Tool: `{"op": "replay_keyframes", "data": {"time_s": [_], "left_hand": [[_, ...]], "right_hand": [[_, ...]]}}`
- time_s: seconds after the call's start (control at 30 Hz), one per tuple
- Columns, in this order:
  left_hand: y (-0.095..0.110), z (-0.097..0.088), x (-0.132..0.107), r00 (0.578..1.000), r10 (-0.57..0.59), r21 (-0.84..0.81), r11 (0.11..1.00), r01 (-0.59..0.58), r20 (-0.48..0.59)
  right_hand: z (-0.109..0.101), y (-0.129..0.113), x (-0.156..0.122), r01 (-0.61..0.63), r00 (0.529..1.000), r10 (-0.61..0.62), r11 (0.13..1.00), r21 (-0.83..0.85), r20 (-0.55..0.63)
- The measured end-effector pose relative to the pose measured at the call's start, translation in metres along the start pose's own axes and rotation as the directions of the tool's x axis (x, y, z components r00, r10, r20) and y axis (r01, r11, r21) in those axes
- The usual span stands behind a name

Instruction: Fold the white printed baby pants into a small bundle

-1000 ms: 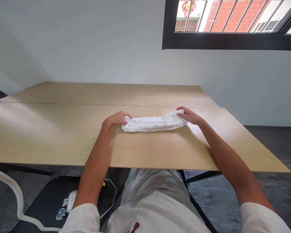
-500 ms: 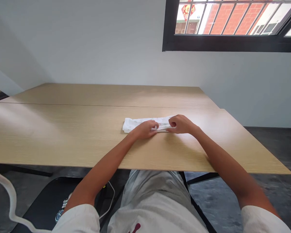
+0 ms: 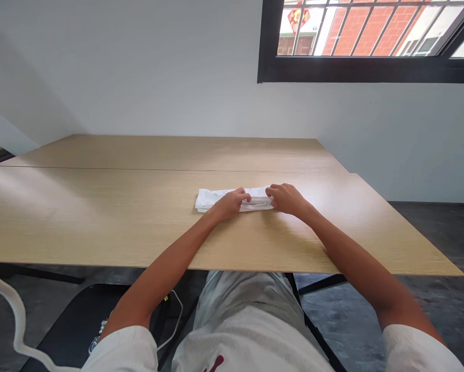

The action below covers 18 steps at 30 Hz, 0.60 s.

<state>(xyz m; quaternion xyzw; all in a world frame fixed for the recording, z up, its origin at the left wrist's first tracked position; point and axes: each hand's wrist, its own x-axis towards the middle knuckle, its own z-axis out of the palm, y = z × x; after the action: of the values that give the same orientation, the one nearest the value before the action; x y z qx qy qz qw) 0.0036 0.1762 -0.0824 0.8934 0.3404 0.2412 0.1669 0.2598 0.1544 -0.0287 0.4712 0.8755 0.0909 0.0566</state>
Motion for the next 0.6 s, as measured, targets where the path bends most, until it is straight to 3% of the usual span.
{"op": "replay_keyframes", "data": {"time_s": [0.37, 0.6], "left_hand": [[0.008, -0.011, -0.005, 0.998, -0.045, -0.004, 0.999, 0.045, 0.04], [0.005, -0.017, -0.004, 0.994, -0.036, 0.023, 0.999, 0.034, 0.1]], "right_hand": [[-0.009, 0.004, -0.005, 0.187, 0.98, -0.193, 0.976, 0.113, 0.04], [-0.005, -0.005, -0.001, 0.096, 0.995, -0.098, 0.993, 0.066, 0.025]]}}
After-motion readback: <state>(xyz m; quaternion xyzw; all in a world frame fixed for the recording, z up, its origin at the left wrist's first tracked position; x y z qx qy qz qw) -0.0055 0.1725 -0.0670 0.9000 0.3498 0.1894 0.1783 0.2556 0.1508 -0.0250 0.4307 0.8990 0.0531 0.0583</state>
